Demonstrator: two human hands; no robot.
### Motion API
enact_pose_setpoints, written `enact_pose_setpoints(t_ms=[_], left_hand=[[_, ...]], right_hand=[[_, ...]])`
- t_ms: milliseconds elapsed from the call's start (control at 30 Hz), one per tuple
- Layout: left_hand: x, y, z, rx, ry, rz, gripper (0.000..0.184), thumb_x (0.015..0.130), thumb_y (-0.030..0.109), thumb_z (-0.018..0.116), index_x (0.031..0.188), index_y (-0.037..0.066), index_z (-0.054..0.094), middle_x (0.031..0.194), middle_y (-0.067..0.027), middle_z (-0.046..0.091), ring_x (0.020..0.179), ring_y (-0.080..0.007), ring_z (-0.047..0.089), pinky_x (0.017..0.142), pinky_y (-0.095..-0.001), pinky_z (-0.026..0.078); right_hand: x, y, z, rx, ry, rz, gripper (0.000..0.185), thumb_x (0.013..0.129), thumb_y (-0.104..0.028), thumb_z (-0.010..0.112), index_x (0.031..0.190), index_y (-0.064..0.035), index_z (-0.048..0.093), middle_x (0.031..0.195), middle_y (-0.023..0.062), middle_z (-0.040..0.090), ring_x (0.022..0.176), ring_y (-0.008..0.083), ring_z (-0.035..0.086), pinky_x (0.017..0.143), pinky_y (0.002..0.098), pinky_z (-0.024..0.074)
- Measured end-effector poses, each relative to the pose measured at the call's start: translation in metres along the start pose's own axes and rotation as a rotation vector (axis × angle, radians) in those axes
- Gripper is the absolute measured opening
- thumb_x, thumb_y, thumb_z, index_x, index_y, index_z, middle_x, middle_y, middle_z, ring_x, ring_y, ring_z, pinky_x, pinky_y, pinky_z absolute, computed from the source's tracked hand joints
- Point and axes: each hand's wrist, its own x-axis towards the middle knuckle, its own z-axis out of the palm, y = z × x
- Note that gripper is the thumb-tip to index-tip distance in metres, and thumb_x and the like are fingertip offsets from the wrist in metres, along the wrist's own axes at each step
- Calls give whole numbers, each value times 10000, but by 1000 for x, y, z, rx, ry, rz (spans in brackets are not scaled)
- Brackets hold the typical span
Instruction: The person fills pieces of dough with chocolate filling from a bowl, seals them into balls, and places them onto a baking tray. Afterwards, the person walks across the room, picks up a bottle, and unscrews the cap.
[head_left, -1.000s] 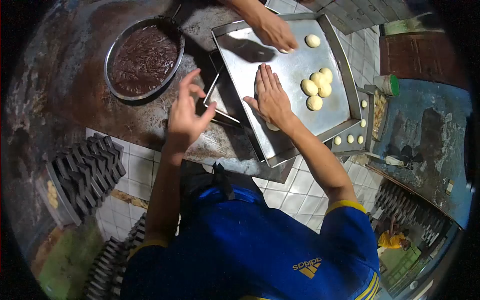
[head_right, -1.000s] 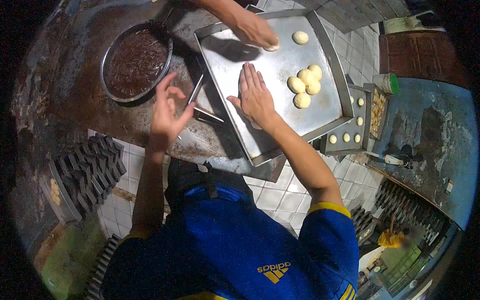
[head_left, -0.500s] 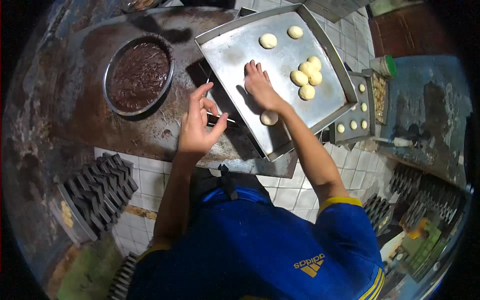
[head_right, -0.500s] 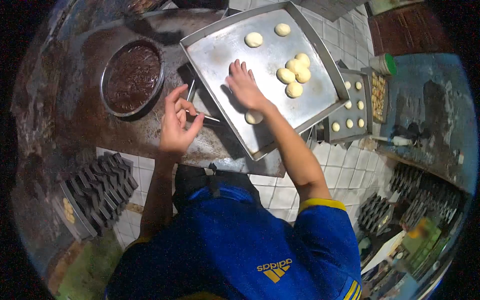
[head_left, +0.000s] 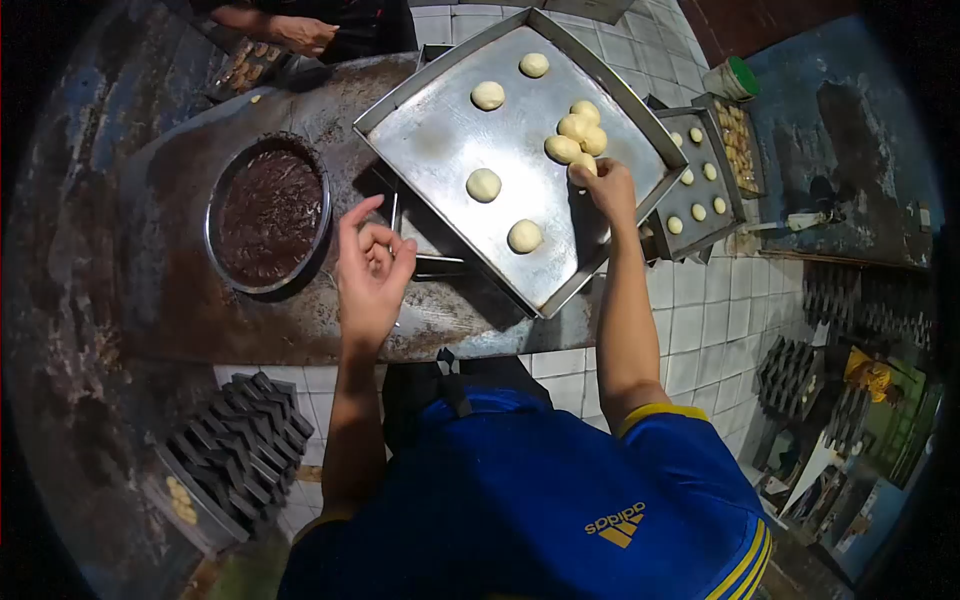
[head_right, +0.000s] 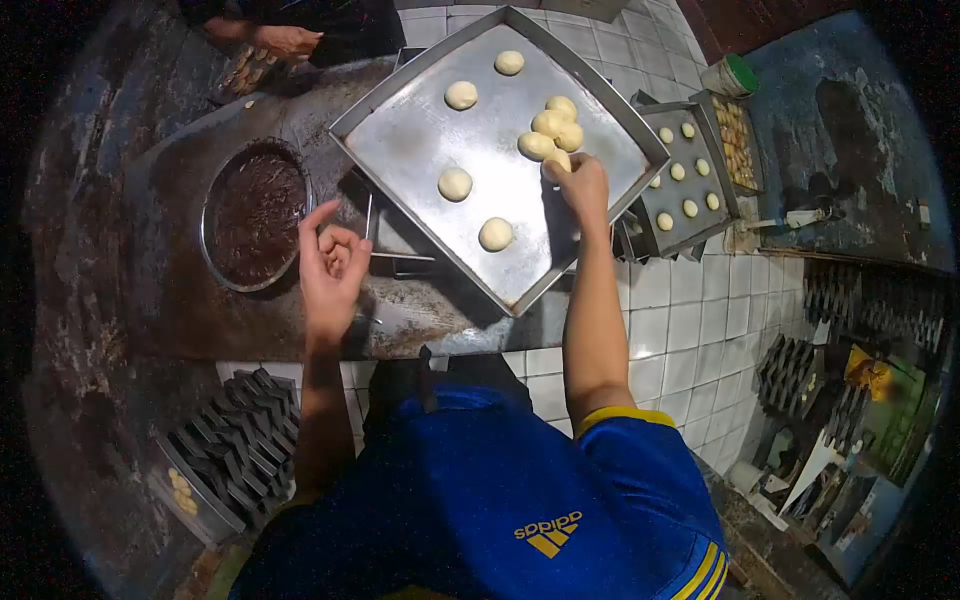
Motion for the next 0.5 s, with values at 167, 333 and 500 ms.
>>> enact_pose_setpoints(t_ms=[167, 333, 500], left_hand=[[16, 2, 8, -253, -131, -102, 381, 1084, 145, 569, 1425, -13, 507, 1124, -129, 709, 995, -156, 677, 903, -293, 544], [17, 1, 14, -369, -123, -153, 477, 1149, 407, 434, 1114, -6, 668, 1011, -96, 694, 919, -138, 636, 833, -303, 504], [15, 19, -50, -304, 269, 6, 571, 1129, 507, 463, 818, 50, 601, 705, 15, 542, 627, -86, 504, 559, -273, 401]], right_hand=[[-73, -55, -10, 573, -320, -184, 296, 929, -160, 796, 1143, 33, 728, 982, 61, 763, 844, 128, 704, 800, 278, 552], [-193, -179, 44, 619, -367, -309, 259, 895, 4, 763, 1149, 47, 732, 1034, 85, 767, 957, 138, 721, 863, 294, 583], [-251, -262, 82, 721, -480, -494, 323, 914, -73, 756, 1194, 31, 633, 1097, 76, 704, 1029, 147, 675, 950, 319, 530]])
